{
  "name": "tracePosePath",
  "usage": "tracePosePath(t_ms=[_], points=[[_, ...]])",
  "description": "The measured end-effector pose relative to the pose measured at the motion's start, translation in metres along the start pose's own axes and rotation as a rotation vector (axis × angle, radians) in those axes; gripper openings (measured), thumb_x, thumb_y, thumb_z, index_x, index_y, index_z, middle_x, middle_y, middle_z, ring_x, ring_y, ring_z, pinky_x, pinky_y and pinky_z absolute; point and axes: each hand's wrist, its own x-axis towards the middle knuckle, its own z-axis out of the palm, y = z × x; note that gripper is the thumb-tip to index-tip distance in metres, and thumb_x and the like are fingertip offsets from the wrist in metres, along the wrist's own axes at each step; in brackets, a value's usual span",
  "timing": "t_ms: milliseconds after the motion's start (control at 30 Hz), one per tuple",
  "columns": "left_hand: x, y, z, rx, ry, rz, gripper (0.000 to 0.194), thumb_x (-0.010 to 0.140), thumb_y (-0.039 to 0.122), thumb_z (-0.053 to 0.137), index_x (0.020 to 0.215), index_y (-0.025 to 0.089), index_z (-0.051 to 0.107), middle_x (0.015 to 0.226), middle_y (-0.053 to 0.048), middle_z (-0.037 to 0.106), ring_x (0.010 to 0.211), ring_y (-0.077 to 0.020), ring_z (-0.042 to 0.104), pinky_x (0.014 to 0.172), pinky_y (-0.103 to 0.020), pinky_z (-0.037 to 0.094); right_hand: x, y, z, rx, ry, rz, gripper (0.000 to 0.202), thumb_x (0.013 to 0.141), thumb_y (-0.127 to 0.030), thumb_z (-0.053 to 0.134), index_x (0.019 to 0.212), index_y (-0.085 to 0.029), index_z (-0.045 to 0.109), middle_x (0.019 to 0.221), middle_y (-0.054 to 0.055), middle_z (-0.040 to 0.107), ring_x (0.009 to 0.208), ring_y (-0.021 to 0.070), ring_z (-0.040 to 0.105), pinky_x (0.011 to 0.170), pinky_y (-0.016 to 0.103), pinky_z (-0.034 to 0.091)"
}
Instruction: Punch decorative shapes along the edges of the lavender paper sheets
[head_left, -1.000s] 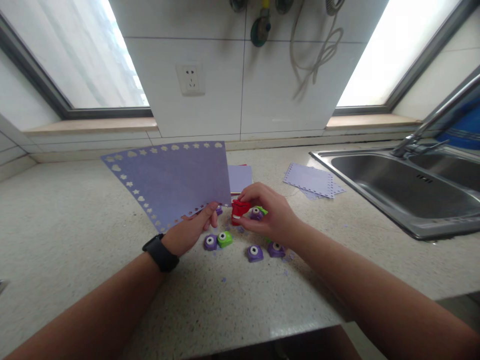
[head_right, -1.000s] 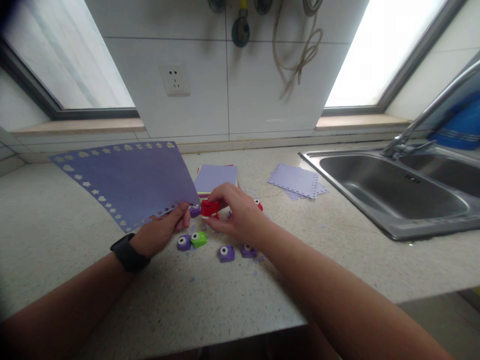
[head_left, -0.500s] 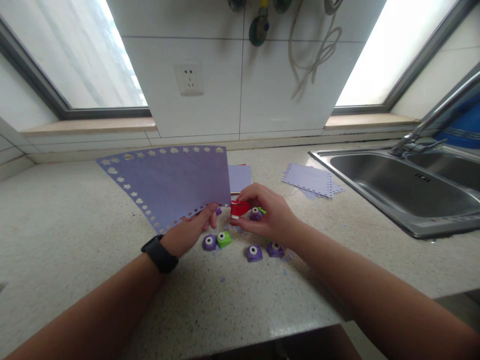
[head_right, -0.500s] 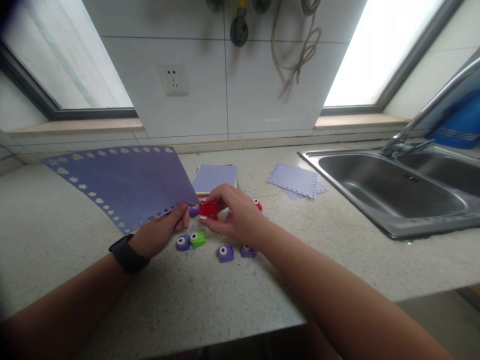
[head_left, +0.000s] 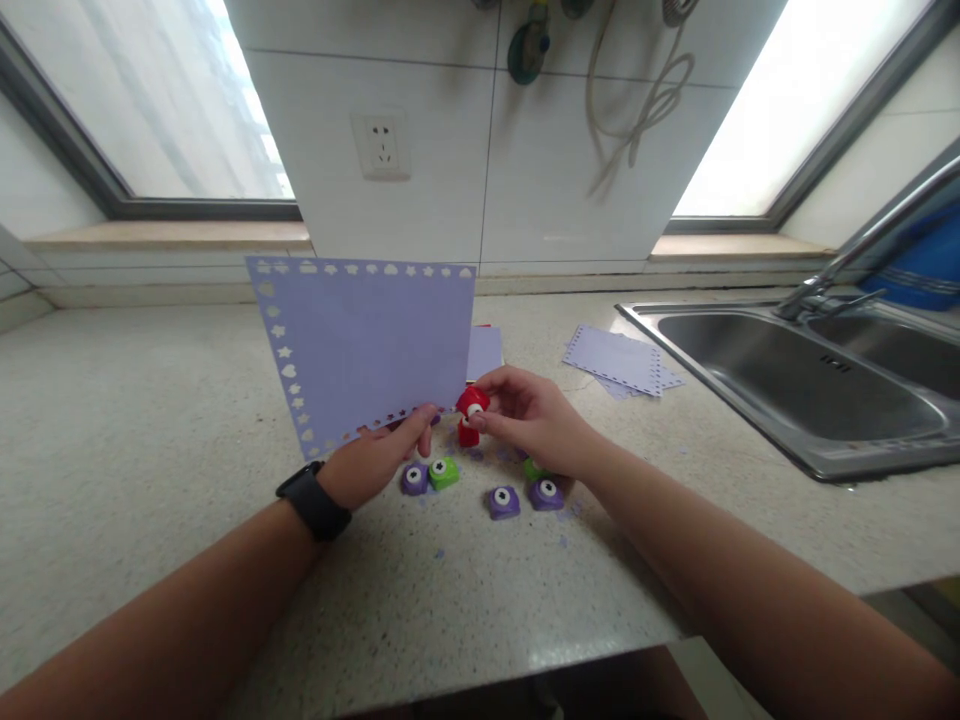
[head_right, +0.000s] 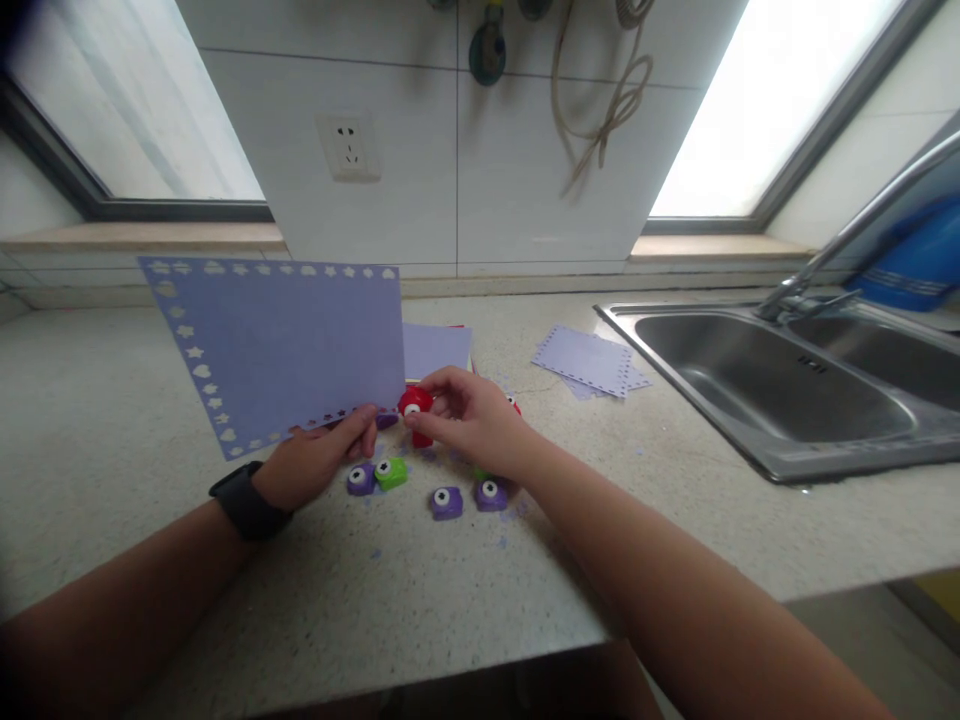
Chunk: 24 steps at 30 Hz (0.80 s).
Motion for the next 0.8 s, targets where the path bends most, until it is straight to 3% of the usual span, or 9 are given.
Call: tracePosePath(t_ms=[233,533,800], points=[[-0.002,0.003,0.003,0.015,0.020,-0.039,0.059,0.094,0.067,0.037,0.059,0.025,0.058,0.056,0.002,0.054,0.065,-0.0202,0.058,0.078,-0.035,0.043,0.002,-0.006,-0.002,0.086,-0.045,0.045,0.026,0.084,-0.037,0.078,0.100,-0.021,0.064,0.083,0.001,0.072,0.073,0.0145,0.068,0.073,0.033,0.056],[-0.001,0.005,0.004,-0.104,0.071,0.053,0.057,0.095,0.059,0.044,0.051,0.024,0.055,0.055,0.001,0.055,0.063,-0.0188,0.056,0.074,-0.035,0.043,0.002,-0.010,-0.002,0.090,-0.040,0.095,0.022,0.087,-0.036,0.075,0.100,-0.020,0.066,0.080,0.001,0.072,0.071,0.0143,0.066,0.074,0.033,0.054],[-0.003,0.008,0.002,-0.034,-0.002,0.006,0.060,0.096,0.062,0.040,0.051,0.024,0.054,0.053,0.002,0.054,0.064,-0.0195,0.059,0.078,-0.036,0.043,0.002,-0.011,-0.002,0.113,-0.027,0.112,0.023,0.087,-0.036,0.076,0.099,-0.018,0.068,0.081,0.002,0.072,0.073,0.0141,0.065,0.074,0.032,0.053]])
